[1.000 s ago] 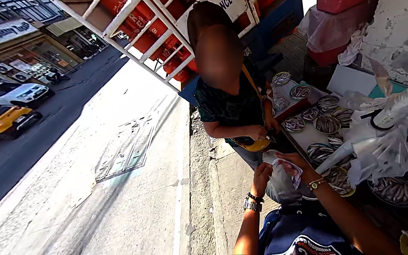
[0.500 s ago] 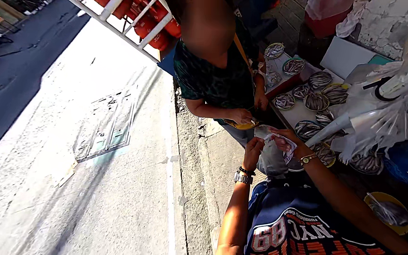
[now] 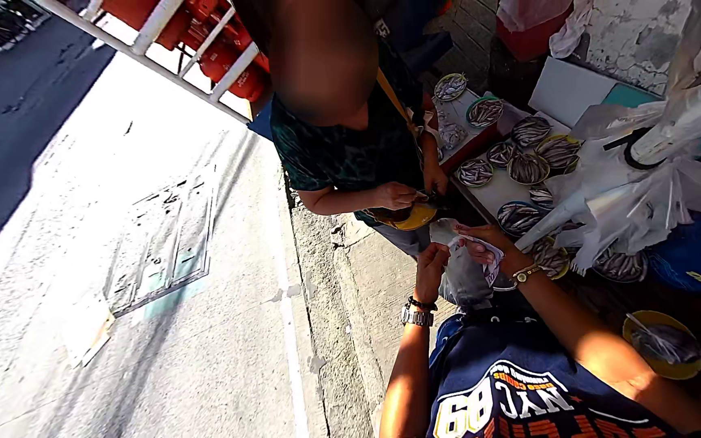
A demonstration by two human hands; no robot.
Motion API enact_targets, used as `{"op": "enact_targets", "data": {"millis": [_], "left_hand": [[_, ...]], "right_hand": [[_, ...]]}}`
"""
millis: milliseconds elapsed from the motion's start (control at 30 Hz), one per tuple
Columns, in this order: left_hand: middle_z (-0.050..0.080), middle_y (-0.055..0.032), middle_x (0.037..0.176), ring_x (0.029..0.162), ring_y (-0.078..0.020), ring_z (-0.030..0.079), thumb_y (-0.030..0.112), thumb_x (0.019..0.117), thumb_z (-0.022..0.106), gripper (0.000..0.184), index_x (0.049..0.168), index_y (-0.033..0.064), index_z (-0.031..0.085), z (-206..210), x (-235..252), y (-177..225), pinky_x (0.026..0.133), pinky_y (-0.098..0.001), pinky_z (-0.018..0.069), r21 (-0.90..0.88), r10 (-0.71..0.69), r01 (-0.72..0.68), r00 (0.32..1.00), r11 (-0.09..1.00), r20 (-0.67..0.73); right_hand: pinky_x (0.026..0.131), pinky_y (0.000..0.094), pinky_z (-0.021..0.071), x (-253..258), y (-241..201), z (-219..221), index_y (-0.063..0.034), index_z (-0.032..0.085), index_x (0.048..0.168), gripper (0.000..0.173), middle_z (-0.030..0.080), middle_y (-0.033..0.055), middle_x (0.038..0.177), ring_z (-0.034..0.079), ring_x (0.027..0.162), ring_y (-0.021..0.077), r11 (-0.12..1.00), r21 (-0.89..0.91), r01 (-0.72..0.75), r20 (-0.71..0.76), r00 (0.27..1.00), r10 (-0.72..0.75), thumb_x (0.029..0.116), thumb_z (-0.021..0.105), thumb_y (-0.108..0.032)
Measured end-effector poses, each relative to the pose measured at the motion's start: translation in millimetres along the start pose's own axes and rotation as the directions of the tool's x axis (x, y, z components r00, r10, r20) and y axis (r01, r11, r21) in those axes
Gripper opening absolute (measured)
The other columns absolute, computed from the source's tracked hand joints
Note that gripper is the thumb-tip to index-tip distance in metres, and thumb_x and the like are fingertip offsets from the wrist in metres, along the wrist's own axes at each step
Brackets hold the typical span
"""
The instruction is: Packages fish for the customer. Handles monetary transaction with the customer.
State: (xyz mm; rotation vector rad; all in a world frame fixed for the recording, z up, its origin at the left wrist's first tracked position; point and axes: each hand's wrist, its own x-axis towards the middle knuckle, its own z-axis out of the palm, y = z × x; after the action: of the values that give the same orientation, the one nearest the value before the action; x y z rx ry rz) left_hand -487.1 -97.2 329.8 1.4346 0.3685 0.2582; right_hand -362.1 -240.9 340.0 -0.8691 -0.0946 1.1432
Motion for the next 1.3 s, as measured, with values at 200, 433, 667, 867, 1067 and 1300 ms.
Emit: {"op": "enact_targets", "data": {"millis": [200,433,667,867,1067,1300], "left_hand": [[0.052,0.0085,0.065,0.053,0.0013,0.044,0.01,0.1031,0.045,0.024,0.085,0.0092,0.06,1,5,0,0.049,-0.0152,0.0352,0.012,0.0,-0.001,1.0,1.0,0.014],[0.052,0.0082,0.065,0.053,0.0009,0.045,0.01,0.1023,0.045,0.023,0.085,0.0097,0.06,0,10,-1,0.049,-0.0154,0.0358,-0.004,0.01,-0.01,1.0,1.0,0.027],[0.053,0.0082,0.066,0.054,0.0008,0.045,0.011,0.1021,0.045,0.022,0.087,0.0089,0.06,0,12,0,0.05,-0.0156,0.0368,0.007,0.015,-0.015,0.999,1.0,0.031],[0.054,0.0077,0.069,0.058,0.0016,0.047,0.01,0.1018,0.048,0.019,0.089,0.0043,0.061,-2,9,-1,0.054,-0.0172,0.039,0.019,0.034,-0.034,0.999,0.999,0.007],[0.054,0.0074,0.07,0.061,0.0014,0.048,0.01,0.1021,0.05,0.019,0.089,0.0027,0.062,-10,3,5,0.057,-0.0177,0.0394,0.011,0.083,-0.083,0.996,0.996,-0.042],[0.055,0.0073,0.071,0.062,0.0014,0.048,0.01,0.1017,0.05,0.019,0.089,0.0031,0.062,-15,-5,3,0.058,-0.0177,0.0395,-0.008,0.109,-0.11,0.989,0.994,-0.102]], "right_hand": [[0.032,0.0127,0.0321,-2,-3,1,0.0014,0.066,0.101,0.032,0.044,-0.0085,0.049,0.037,0.033,-0.0032,1.0,0.016,0.0,-0.041,0.999,0.001,0.1106,0.043,-0.018],[0.031,0.0137,0.0313,-1,-10,5,-0.0011,0.066,0.09,0.033,0.042,-0.0093,0.046,0.037,0.032,-0.0031,1.0,-0.015,0.021,-0.033,0.999,-0.021,0.1093,0.047,-0.019],[0.031,0.0137,0.0309,1,-9,3,-0.0009,0.067,0.097,0.03,0.042,-0.0099,0.048,0.036,0.033,-0.0033,0.999,-0.026,0.033,-0.046,0.998,-0.034,0.1094,0.045,-0.018],[0.029,0.0138,0.032,4,-2,1,-0.0032,0.069,0.099,0.041,0.044,-0.0096,0.045,0.037,0.031,-0.0035,1.0,0.004,0.024,-0.007,1.0,-0.024,0.1119,0.035,-0.022],[0.029,0.014,0.0353,16,0,5,-0.0067,0.07,0.096,0.046,0.045,-0.0097,0.043,0.041,0.031,-0.0035,1.0,0.019,-0.005,0.121,0.993,0.003,0.1125,0.033,-0.029],[0.03,0.0139,0.0365,24,4,5,-0.0091,0.071,0.101,0.043,0.046,-0.0095,0.044,0.043,0.032,-0.0033,0.999,0.006,-0.041,0.195,0.98,0.039,0.1119,0.034,-0.029]]}}
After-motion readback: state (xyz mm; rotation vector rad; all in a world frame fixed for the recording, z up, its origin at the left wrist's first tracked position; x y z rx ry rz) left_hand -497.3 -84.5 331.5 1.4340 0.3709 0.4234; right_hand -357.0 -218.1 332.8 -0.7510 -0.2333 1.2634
